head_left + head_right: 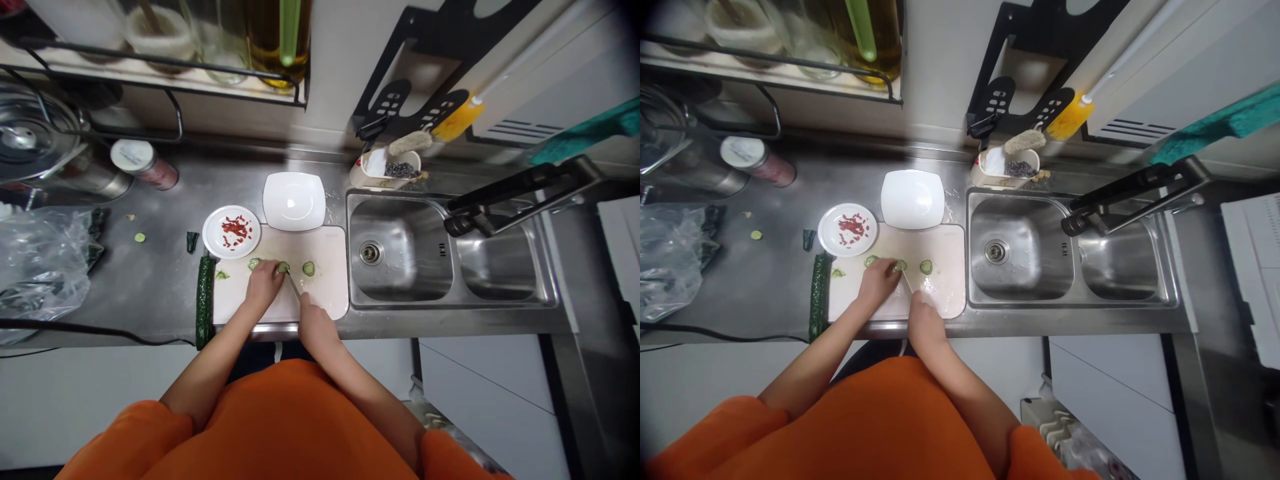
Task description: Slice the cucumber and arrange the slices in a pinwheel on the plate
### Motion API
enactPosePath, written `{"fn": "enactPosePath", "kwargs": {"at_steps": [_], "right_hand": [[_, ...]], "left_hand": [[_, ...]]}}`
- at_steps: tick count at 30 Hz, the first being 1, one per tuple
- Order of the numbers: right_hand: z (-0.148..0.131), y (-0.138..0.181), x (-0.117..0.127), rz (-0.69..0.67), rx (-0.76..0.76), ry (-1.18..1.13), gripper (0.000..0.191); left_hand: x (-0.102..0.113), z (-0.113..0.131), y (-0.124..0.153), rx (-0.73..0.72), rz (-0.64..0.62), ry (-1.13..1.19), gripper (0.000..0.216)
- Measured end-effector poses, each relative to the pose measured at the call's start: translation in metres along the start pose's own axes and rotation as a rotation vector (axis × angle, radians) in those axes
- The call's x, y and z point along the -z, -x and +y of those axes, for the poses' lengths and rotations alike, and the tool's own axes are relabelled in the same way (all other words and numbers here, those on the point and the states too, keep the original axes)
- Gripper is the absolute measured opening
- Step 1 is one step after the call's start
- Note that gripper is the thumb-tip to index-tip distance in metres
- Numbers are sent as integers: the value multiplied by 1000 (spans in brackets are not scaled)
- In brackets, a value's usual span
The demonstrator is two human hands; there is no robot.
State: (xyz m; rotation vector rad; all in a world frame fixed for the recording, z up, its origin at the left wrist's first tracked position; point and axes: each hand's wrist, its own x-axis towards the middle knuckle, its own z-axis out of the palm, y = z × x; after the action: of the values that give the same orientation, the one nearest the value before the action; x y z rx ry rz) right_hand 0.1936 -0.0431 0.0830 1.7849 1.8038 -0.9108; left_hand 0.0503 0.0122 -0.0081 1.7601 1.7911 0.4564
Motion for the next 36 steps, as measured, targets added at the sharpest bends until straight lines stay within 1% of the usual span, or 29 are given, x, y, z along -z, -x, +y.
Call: {"fn": "enactPosePath", "kwargs": {"at_steps": [5,12,18,23,26,28,31,33,34,36], "right_hand": [[-3,-2,2,-42,-2,-30,35],[-6,-5,9,-100,3,-53,40],[5,10,10,-127,-8,-51,40],[14,21,8,-146,-16,-50,43],[17,22,6,-143,-25,-66,41],[18,21,5,-132,-26,-75,40],[19,20,3,-145,-32,-83,42],[19,20,4,-162,-37,-87,44],[19,20,4,-166,-40,-88,44],[19,20,6,-169,-46,-90,44]], "left_hand": [[-1,0,-1,-10,1,2,23],[-1,0,-1,-4,10,7,23],[-2,0,-3,-19,-3,23,25],[2,5,-6,12,-5,30,17],[10,10,-5,66,-37,52,6],[19,11,-3,145,-44,102,10],[37,5,0,320,31,212,20],[48,-2,0,420,84,228,25],[52,-6,0,453,101,209,25],[58,-14,1,457,115,134,22]]}}
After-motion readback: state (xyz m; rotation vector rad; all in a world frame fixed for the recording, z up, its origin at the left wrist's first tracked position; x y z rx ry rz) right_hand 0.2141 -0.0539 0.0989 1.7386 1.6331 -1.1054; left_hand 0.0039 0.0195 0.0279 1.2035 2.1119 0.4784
